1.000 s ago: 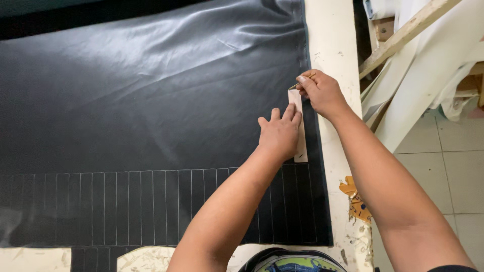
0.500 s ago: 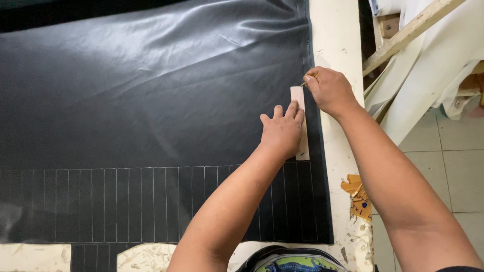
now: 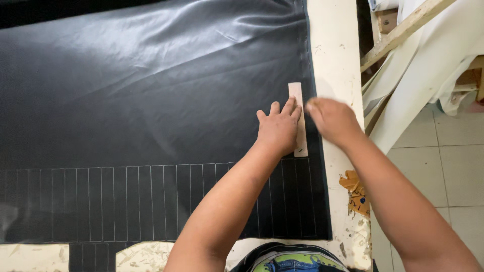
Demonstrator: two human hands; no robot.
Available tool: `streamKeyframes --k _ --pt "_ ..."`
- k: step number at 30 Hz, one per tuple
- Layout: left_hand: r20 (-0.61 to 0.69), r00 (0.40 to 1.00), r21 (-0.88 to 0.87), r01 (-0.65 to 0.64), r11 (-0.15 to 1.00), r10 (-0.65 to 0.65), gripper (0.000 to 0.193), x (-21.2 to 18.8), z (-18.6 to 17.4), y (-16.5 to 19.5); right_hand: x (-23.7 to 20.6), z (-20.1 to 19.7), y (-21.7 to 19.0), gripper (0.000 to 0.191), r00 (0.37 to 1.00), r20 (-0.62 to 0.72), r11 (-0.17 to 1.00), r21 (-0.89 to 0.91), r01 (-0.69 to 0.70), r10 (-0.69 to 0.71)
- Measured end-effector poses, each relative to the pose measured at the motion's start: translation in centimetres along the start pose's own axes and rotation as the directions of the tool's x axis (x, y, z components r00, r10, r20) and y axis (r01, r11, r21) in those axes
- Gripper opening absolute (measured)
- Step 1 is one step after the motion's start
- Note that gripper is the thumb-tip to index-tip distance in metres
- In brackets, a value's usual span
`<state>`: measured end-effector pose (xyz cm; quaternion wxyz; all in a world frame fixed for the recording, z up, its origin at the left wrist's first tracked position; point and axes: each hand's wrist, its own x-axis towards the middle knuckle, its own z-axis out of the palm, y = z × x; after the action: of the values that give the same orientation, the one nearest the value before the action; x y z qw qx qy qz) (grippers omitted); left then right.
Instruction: The person uses a ruler and a pencil to draw evenly spaced vertical lines on a large black sheet laid on a table. The ruler is repositioned repeatedly to extend the grid across the surface.
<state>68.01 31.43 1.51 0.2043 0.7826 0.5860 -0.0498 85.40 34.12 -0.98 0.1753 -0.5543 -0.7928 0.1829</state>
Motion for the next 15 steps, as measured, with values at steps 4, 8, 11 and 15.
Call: streamKeyframes --k 4,8,11,15 --pt "0.001 1.0 -0.015 0.002 1.0 -0.002 0.086 0.1 -0.3 -0.1 -4.8 -0.7 -1.3 0.032 0.987 0.14 0.997 0.022 -0.078 0.074" --pt "0.044 0.999 -0.014 0.013 1.0 -0.012 0.091 -0.1 -0.3 0.1 -5.9 -1.1 -1.8 0.03 0.986 0.082 0.983 0.1 -0.154 0.146" --pt "0.007 1.0 -0.043 0.001 0.999 -0.001 0.092 -0.1 -0.3 0.0 -7.6 -1.4 -2.3 0.027 0.997 0.024 0.984 0.16 -0.081 0.078" --pt "0.014 1.0 -0.05 0.004 0.999 -0.003 0.099 0.0 -0.2 -0.3 -10.6 -1.6 -2.8 0.026 0.985 0.103 0.974 0.169 -0.152 0.136"
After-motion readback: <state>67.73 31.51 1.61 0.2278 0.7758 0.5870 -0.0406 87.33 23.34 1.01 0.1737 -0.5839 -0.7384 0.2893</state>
